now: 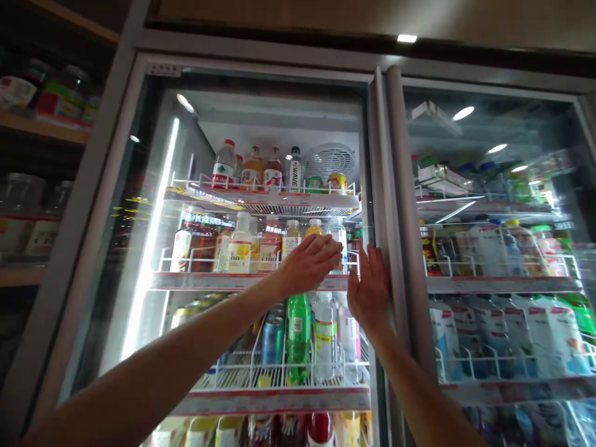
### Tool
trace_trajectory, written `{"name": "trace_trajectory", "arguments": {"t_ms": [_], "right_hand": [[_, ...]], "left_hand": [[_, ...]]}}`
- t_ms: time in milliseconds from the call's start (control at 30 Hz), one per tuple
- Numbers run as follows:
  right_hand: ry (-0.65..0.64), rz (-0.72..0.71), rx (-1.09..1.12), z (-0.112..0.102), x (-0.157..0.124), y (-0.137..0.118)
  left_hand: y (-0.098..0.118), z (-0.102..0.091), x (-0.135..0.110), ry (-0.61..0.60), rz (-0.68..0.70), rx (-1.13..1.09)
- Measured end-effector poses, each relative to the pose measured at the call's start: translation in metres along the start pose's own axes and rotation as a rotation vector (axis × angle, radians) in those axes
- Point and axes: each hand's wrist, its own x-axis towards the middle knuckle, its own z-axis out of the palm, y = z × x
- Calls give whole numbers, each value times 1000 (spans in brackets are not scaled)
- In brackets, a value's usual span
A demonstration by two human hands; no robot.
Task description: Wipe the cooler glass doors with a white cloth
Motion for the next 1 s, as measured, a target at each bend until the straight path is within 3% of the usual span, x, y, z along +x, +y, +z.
{"name": "trace_trajectory", "arguments": {"t_ms": [33, 133, 200, 267, 367, 433, 467, 600, 667, 700, 767, 867, 933, 1000], "right_hand": [[-10, 3, -2, -1, 0, -1], [-54, 26, -20, -2, 1, -3], [-83, 39, -35, -3, 1, -4], [-95, 33, -40, -3, 1, -5], [-85, 13, -40, -2, 2, -6], [-72, -4, -38, -2, 1, -6], [-70, -12, -38, -3, 1, -6], [-107, -26, -53, -4, 3, -4], [-135, -48, -59, -3, 9, -7], [-142, -71, -55, -2, 13, -10], [-135, -138, -27, 4, 23, -22], [-84, -179, 4, 15, 38, -45], [-61, -155, -9, 20, 43, -57], [-57, -138, -29, 21, 44, -62]], "left_hand": [[-12, -2, 6, -3, -56, 3], [-53, -8, 23, 88, -451, 39], [-59, -10, 28, 134, -603, 58], [-42, -8, 25, 122, -530, 64], [-3, -2, 8, 62, -210, 58], [1, -3, -8, 48, -113, 63], [-7, -6, -16, 61, -151, 74], [-64, -25, -41, 227, -657, 154], [-66, -30, -50, 268, -773, 182], [-56, -30, -54, 254, -753, 185], [-18, -25, -63, 178, -581, 167], [34, -19, -79, 43, -141, 93], [35, -23, -92, -10, -68, 82], [7, -34, -106, 11, -244, 126]]}}
